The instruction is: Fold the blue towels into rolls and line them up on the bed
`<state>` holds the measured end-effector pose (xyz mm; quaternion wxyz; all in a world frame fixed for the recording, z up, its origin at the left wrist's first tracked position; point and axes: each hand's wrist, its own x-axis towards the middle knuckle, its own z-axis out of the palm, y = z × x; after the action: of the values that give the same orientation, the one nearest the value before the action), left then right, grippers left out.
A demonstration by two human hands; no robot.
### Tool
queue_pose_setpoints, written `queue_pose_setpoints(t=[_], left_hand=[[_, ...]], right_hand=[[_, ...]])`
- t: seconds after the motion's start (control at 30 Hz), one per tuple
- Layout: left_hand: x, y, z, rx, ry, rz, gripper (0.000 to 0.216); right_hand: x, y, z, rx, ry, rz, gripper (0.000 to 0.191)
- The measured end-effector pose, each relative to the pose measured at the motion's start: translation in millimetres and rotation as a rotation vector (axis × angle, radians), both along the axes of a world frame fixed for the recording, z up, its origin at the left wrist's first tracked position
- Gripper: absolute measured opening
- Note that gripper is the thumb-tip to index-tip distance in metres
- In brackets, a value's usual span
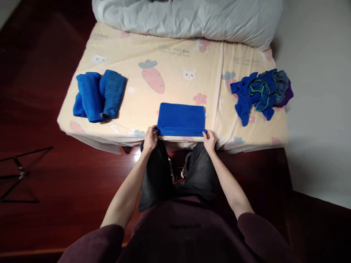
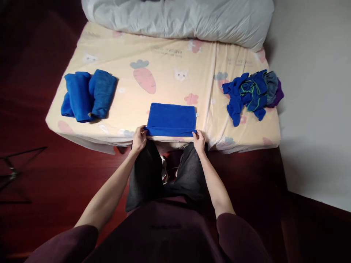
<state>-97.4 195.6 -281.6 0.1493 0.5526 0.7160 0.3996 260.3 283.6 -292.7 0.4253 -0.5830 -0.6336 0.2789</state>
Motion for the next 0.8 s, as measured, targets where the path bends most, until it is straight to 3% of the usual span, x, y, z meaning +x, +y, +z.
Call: queue_pose_setpoints(t=[0.3, 0.57, 0.8], left_hand=[[-1.5, 9.2, -5.7, -0.027, -0.016, 0.055, 0.032], [0.5, 5.8, -4.6, 0.042, -0.020, 0.048, 0.022], [2.8, 0.9, -3.1, 0.104, 0.011, 0.026, 0.027]], right_hand=[[-4.8, 11.5, -2.6, -0.028, -0.001, -0.003, 0.045], [-7.6, 10.8, 2.4, 0.000, -0.029, -0.022, 0.041], [-9.1, 3.1, 2.4, 0.012, 0.033, -0.033, 0.039]])
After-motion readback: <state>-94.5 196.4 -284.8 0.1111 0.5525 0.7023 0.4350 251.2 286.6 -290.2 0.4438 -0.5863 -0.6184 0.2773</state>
